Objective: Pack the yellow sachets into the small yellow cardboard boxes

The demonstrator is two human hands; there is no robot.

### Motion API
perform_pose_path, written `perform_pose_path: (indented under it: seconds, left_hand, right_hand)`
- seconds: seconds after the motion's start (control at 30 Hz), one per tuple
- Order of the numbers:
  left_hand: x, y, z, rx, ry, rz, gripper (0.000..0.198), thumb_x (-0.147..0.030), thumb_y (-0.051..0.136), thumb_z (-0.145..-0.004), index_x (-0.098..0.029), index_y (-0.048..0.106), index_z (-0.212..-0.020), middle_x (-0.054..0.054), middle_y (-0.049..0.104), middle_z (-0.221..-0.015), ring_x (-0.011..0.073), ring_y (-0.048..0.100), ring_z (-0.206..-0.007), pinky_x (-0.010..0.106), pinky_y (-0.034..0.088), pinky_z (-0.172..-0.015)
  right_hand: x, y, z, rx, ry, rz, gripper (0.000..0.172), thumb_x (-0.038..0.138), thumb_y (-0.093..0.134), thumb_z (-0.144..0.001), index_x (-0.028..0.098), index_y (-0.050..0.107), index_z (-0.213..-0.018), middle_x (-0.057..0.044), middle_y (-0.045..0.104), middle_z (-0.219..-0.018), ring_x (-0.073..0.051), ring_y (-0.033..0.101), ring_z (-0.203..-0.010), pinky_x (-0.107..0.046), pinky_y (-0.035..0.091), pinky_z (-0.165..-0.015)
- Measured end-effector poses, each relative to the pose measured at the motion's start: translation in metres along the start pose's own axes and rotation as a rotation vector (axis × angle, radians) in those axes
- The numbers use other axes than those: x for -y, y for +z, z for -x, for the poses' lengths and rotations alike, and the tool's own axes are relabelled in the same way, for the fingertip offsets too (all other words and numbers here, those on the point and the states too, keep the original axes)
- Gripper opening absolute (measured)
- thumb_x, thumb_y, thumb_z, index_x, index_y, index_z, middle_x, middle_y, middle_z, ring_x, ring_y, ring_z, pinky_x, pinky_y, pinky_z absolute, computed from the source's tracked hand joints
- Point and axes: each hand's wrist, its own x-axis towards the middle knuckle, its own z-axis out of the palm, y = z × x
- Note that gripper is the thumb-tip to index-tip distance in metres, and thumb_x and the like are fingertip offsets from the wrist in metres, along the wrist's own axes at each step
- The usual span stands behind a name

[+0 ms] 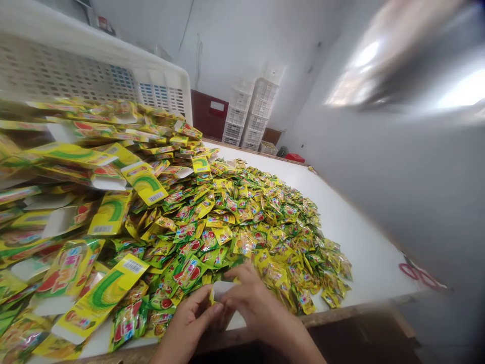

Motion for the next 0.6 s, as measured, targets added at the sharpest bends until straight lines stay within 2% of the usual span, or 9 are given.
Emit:
perform_pose_path:
  seconds: [0.07,0.13,0.2,0.23,0.3,0.37,0.4,0.5,0.6]
  left_hand:
    - [-0.003,0.0,0.003,-0.052,-0.047,0.028,0.039,-0.048,0.065,-0.082,-0.024,0.071,-0.111,0.004,0.073,-0.113,0.0276,0.063,-0.109,0.038,0.047,-0.099]
    - [-0.009,0.001,0.007,-0.11,-0.11,0.072,0.039,-0.051,0.062,-0.083,-0.024,0.073,-0.108,0.004,0.073,-0.115,0.0292,0.06,-0.114,0.041,0.041,-0.105]
    - [-0.019,0.002,0.009,-0.112,-0.172,0.11,0.035,-0.048,0.063,-0.082,-0.023,0.075,-0.105,0.004,0.073,-0.113,0.0298,0.06,-0.115,0.043,0.038,-0.108]
    - [-0.024,0.002,0.01,-0.079,-0.203,0.13,0.032,-0.043,0.065,-0.082,-0.023,0.075,-0.105,0.005,0.074,-0.112,0.0296,0.06,-0.115,0.042,0.037,-0.108]
    - [-0.033,0.001,0.011,0.03,-0.269,0.192,0.028,-0.031,0.064,-0.082,-0.022,0.074,-0.106,0.005,0.073,-0.112,0.0278,0.061,-0.113,0.04,0.041,-0.104]
    - [-0.037,-0.001,0.011,0.091,-0.305,0.257,0.031,-0.022,0.06,-0.081,-0.022,0.071,-0.11,0.005,0.072,-0.115,0.0257,0.062,-0.113,0.036,0.045,-0.1]
    - [-0.037,-0.002,0.01,0.067,-0.298,0.27,0.033,-0.021,0.059,-0.081,-0.022,0.07,-0.112,0.005,0.072,-0.117,0.0251,0.062,-0.114,0.035,0.046,-0.099]
    - [-0.025,-0.005,0.009,-0.129,-0.215,0.177,0.034,-0.032,0.068,-0.079,-0.024,0.07,-0.112,0.004,0.073,-0.116,0.0255,0.063,-0.115,0.037,0.047,-0.103]
    - [-0.007,-0.008,0.009,-0.258,-0.101,-0.012,0.037,-0.043,0.074,-0.074,-0.024,0.075,-0.106,0.005,0.075,-0.113,0.0278,0.065,-0.113,0.039,0.048,-0.104]
  right_hand:
    - [-0.004,0.004,0.008,-0.133,0.09,-0.181,0.021,0.014,0.058,-0.089,0.027,0.075,-0.091,-0.004,0.065,-0.109,-0.02,0.058,-0.106,-0.037,0.046,-0.094]
    - [-0.011,0.015,0.017,-0.271,0.261,-0.462,0.012,0.024,0.065,-0.086,0.024,0.071,-0.096,-0.003,0.066,-0.092,-0.016,0.062,-0.079,-0.028,0.053,-0.069]
    - [-0.018,0.033,0.023,-0.292,0.44,-0.779,0.022,0.034,0.074,-0.077,0.021,0.068,-0.094,0.002,0.062,-0.072,-0.009,0.051,-0.05,-0.02,0.042,-0.044]
    - [-0.021,0.042,0.024,-0.265,0.496,-0.899,0.027,0.037,0.077,-0.073,0.02,0.067,-0.091,0.004,0.058,-0.065,-0.007,0.044,-0.043,-0.018,0.035,-0.039]
    - [-0.024,0.057,0.023,-0.22,0.539,-0.998,0.027,0.037,0.08,-0.07,0.018,0.068,-0.086,0.006,0.054,-0.058,-0.005,0.037,-0.039,-0.017,0.029,-0.037]
    - [-0.022,0.062,0.018,-0.271,0.504,-0.927,0.019,0.032,0.08,-0.07,0.019,0.072,-0.082,0.004,0.057,-0.06,-0.006,0.043,-0.045,-0.018,0.033,-0.042]
    - [-0.02,0.061,0.014,-0.312,0.458,-0.861,0.015,0.03,0.08,-0.071,0.02,0.075,-0.081,0.002,0.06,-0.064,-0.008,0.048,-0.051,-0.019,0.037,-0.047]
    - [-0.015,0.052,0.007,-0.35,0.306,-0.712,0.013,0.032,0.075,-0.078,0.025,0.08,-0.087,-0.003,0.067,-0.078,-0.014,0.058,-0.071,-0.023,0.045,-0.06]
    - [-0.017,0.047,0.006,-0.318,0.3,-0.749,0.016,0.037,0.073,-0.08,0.025,0.081,-0.088,-0.005,0.069,-0.081,-0.017,0.061,-0.07,-0.023,0.046,-0.054]
